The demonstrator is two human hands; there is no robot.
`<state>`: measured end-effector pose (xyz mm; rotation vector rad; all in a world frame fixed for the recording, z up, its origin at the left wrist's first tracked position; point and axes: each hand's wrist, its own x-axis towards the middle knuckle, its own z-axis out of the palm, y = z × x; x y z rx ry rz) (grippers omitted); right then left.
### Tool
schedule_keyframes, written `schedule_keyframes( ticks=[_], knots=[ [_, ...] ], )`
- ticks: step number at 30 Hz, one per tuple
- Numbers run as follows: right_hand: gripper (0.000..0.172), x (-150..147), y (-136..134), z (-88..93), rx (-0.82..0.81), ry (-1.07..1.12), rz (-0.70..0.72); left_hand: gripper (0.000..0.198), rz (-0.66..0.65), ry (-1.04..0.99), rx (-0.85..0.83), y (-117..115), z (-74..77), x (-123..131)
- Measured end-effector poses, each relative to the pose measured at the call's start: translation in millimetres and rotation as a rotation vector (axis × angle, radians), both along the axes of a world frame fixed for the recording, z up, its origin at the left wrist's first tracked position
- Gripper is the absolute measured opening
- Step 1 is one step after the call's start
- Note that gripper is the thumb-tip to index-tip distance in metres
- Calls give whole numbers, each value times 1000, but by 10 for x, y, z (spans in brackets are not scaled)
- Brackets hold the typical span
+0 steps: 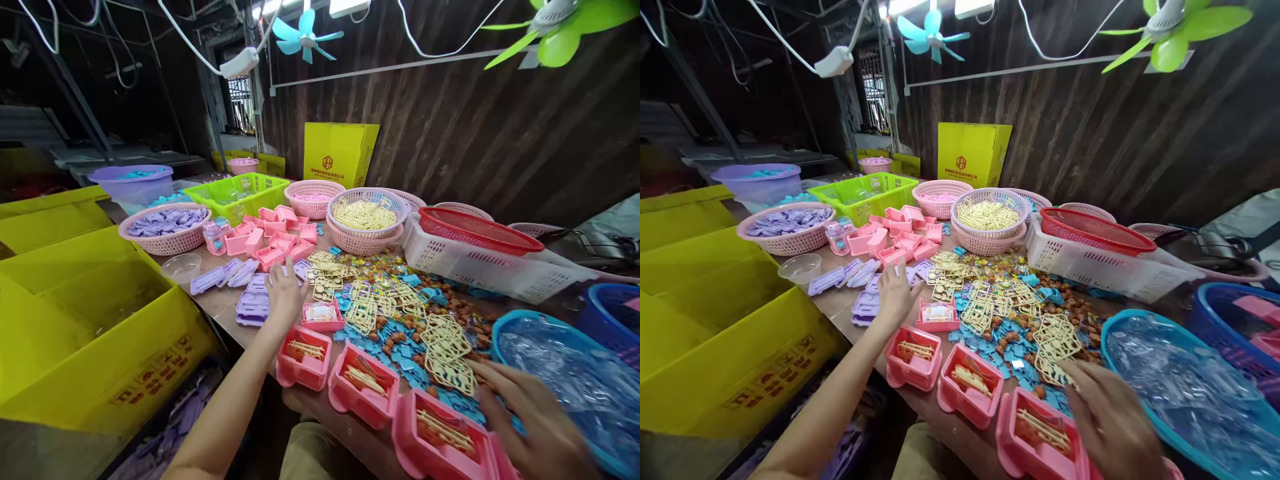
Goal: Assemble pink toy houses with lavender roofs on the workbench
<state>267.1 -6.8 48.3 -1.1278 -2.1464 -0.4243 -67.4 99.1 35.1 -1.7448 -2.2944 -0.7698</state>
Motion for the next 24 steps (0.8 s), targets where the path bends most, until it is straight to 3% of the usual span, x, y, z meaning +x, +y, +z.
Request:
schedule_keyframes(
  ticks=[3, 6, 10, 13, 17, 20, 24],
  knots=[
    [24, -878, 680, 67, -139, -264, 189, 75, 76, -8, -175, 281, -198, -269],
    [25, -1757, 1332, 22, -376, -495, 109, 73, 84, -10, -195, 391, -415, -337],
    [22, -2544, 1961, -225, -400, -543, 18, 68, 61, -236, -84, 458, -549, -480],
    [23, -2833, 2237, -443, -391, -576, -39, 67, -68, -781, 96, 427, -561, -684],
    [30, -2973, 2407, -640, -406, -575, -102, 54, -215, -1619, 240, 249, -517, -907],
    [31, -2972, 2445, -685, -419, -521, -136, 40, -216, -1892, 313, 131, -451, -945],
    [29, -2899, 2457, -616, -430, -381, -199, 28, -178, -2034, 395, 123, -390, -847]
  ],
)
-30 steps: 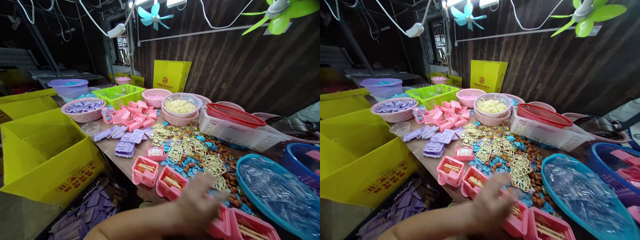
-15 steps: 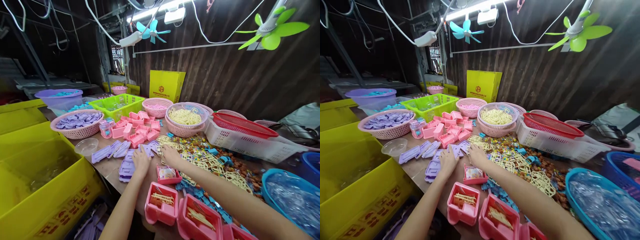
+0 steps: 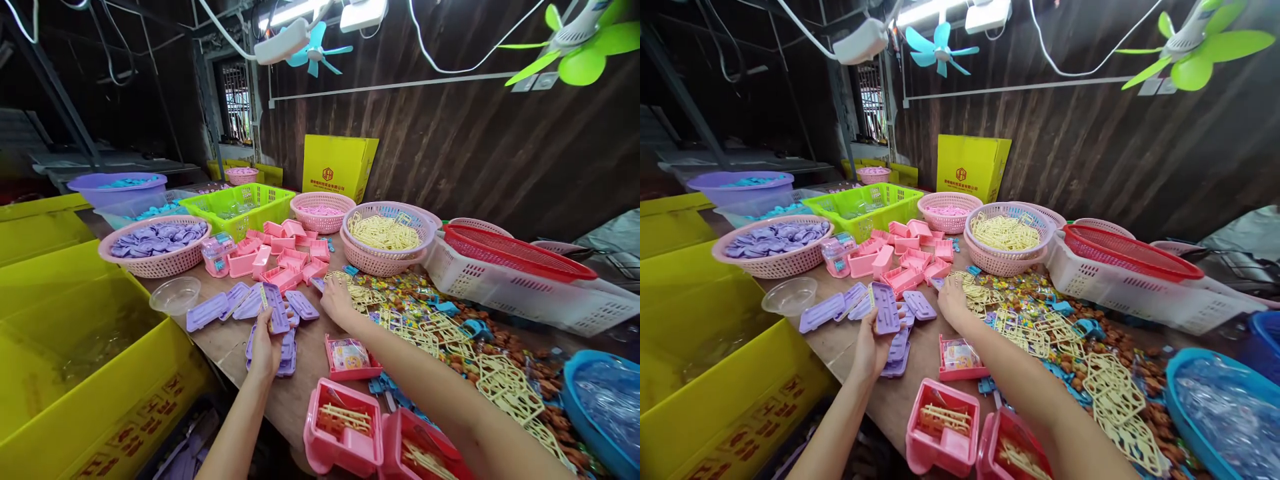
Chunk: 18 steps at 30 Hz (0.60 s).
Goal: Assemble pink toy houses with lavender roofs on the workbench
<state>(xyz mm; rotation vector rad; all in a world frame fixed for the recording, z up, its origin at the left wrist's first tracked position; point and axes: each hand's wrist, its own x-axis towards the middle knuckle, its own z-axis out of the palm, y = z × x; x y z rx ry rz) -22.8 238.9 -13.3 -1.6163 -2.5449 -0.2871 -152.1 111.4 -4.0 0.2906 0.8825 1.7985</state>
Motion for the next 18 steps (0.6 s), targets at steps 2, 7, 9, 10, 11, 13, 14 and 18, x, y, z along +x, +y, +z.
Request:
schedule_keyframes(
  ticks=[2, 7, 9, 10, 11, 13, 14, 18],
  knots=[
    [32, 42, 4, 60, 1, 82, -57, 26, -1, -59, 6, 43, 9, 81],
    [28, 108, 33, 132, -79, 324, -265, 19, -57, -140, -57, 198, 39, 268],
    [30, 119, 60, 124, -144, 437, -352, 20, -68, -124, -82, 266, 60, 313],
    [31, 122, 76, 117, -183, 498, -390, 22, -72, -111, -82, 298, 68, 327],
    [31, 124, 90, 108, -224, 561, -420, 24, -76, -99, -75, 328, 73, 337],
    [31, 122, 112, 93, -307, 695, -455, 28, -76, -81, -56, 381, 72, 347],
    [31, 117, 117, 87, -345, 763, -459, 29, -69, -76, -51, 403, 67, 349],
    [32, 61, 92, 84, -480, 1012, -434, 26, -11, -61, -45, 446, 46, 358]
  ],
)
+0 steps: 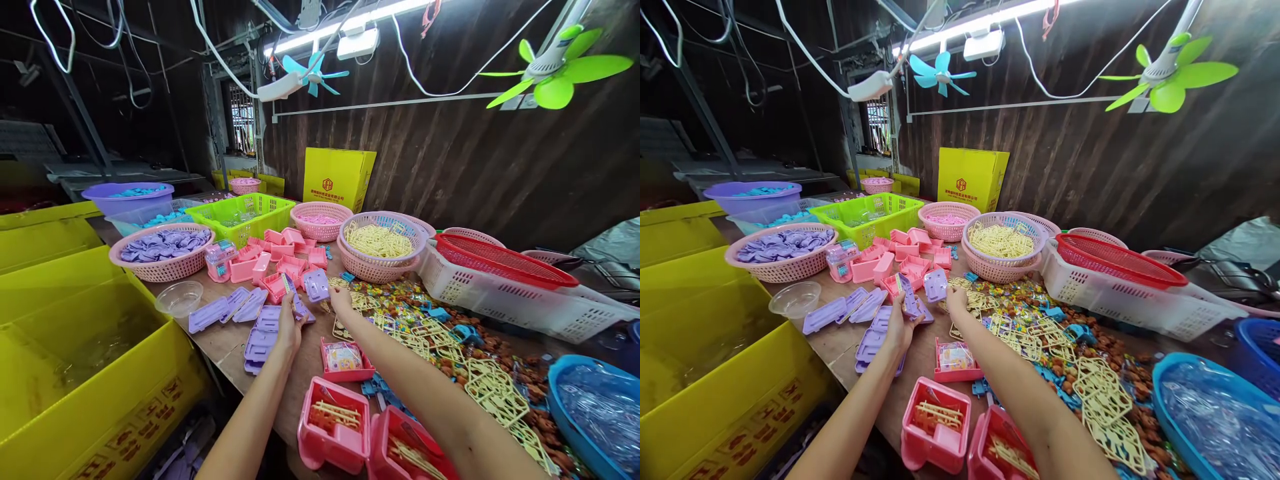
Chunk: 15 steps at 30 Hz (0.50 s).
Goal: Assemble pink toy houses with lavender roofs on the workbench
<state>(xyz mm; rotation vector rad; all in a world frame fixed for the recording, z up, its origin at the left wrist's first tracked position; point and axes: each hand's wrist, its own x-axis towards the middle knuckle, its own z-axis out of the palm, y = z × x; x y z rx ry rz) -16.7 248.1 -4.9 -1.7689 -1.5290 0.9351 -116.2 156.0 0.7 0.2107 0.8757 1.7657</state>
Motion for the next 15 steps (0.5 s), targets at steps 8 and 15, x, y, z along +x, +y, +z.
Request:
schedule_keyframes(
  ticks=[8, 15],
  knots=[
    [25, -21, -426, 150, -84, 356, 211, 26, 5, -1, 91, -87, 166, -36],
    [27, 356, -1101, 418, 0, 456, 356, 21, -35, 2, 133, -322, 342, 107]
  ],
)
